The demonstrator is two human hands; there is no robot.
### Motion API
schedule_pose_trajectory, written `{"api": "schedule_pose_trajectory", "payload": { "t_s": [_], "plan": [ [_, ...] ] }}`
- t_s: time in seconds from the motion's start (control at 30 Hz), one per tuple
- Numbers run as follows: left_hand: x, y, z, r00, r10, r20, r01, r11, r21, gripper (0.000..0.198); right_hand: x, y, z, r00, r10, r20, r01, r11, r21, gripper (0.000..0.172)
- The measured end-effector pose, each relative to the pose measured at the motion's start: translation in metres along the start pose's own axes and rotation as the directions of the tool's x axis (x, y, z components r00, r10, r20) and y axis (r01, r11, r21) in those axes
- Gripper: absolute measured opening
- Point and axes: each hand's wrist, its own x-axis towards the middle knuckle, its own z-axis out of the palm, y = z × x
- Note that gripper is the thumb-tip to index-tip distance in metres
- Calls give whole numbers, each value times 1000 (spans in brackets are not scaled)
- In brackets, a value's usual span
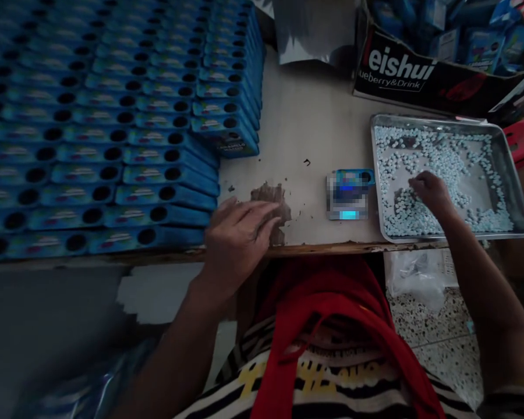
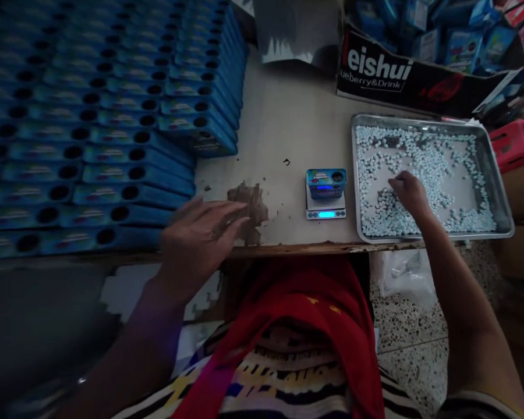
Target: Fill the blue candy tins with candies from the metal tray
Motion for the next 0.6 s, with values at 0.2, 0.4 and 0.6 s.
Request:
{"api": "schedule_pose_trajectory", "payload": {
  "t_s": [0.2, 0.4, 0.6],
  "plan": [
    [18, 0, 11, 998, 56, 25, -58, 996, 70, 24, -8, 8, -29, 950, 194, 244, -292, 829, 476, 43],
    [32, 13, 22, 998, 41, 39, -36, 991, -130, 20, -19, -6, -36, 911, 258, 322, -377, 836, 399, 51],
    [46, 28, 50, 975, -173, 143, 217, 886, -409, 60, -14, -48, -40, 931, 35, 362, -200, 880, 430, 39]
  ]
}}
